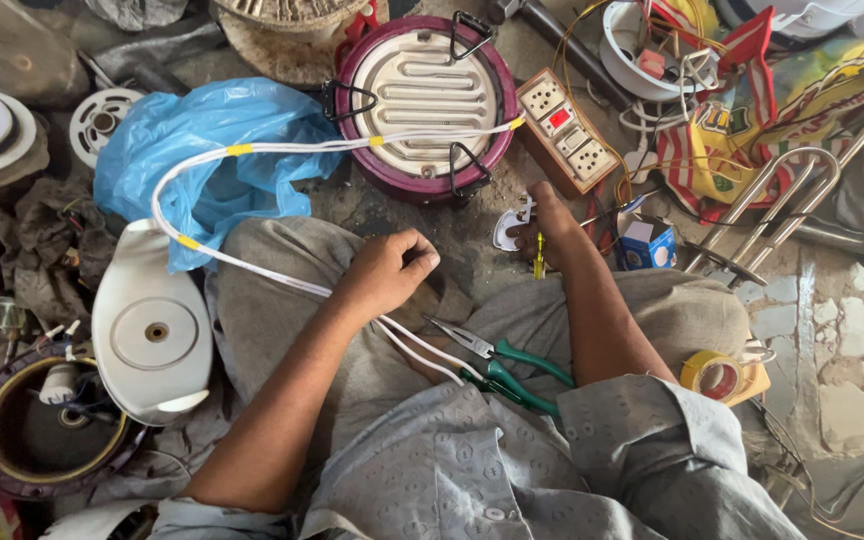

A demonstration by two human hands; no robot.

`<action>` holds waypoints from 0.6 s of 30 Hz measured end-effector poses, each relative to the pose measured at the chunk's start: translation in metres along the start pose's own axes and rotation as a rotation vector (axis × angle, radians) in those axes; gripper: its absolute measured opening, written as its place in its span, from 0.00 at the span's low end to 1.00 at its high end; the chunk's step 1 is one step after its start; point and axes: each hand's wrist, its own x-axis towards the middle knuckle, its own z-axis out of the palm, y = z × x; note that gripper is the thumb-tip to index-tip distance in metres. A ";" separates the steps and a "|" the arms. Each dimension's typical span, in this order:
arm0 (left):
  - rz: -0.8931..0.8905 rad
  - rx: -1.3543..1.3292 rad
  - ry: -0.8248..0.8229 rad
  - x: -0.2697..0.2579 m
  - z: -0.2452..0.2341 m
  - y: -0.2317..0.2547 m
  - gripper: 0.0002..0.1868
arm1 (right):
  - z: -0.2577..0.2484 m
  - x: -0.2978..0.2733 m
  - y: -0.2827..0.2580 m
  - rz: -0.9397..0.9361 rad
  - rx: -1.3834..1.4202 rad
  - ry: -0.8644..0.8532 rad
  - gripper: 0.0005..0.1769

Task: The person strips the insulation from a white electrical cord using pliers and then connects the exposed wires to a white electrical plug. They use a screwdriver to tighten the connections inside the plug housing.

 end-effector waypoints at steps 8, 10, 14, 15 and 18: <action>0.005 -0.015 -0.004 -0.001 -0.001 0.001 0.10 | -0.005 -0.008 -0.003 0.032 -0.064 0.037 0.38; -0.010 -0.015 -0.011 -0.001 -0.001 0.000 0.10 | -0.006 -0.012 -0.005 0.031 -0.054 0.039 0.38; -0.030 -0.011 -0.024 -0.001 -0.001 -0.002 0.10 | -0.007 -0.020 -0.008 0.029 -0.041 0.007 0.38; -0.013 -0.010 -0.017 -0.001 -0.001 -0.002 0.10 | -0.006 -0.022 -0.009 0.028 -0.045 -0.003 0.38; 0.015 -0.005 -0.007 -0.001 0.000 -0.004 0.10 | -0.003 -0.029 -0.012 0.036 -0.012 -0.011 0.37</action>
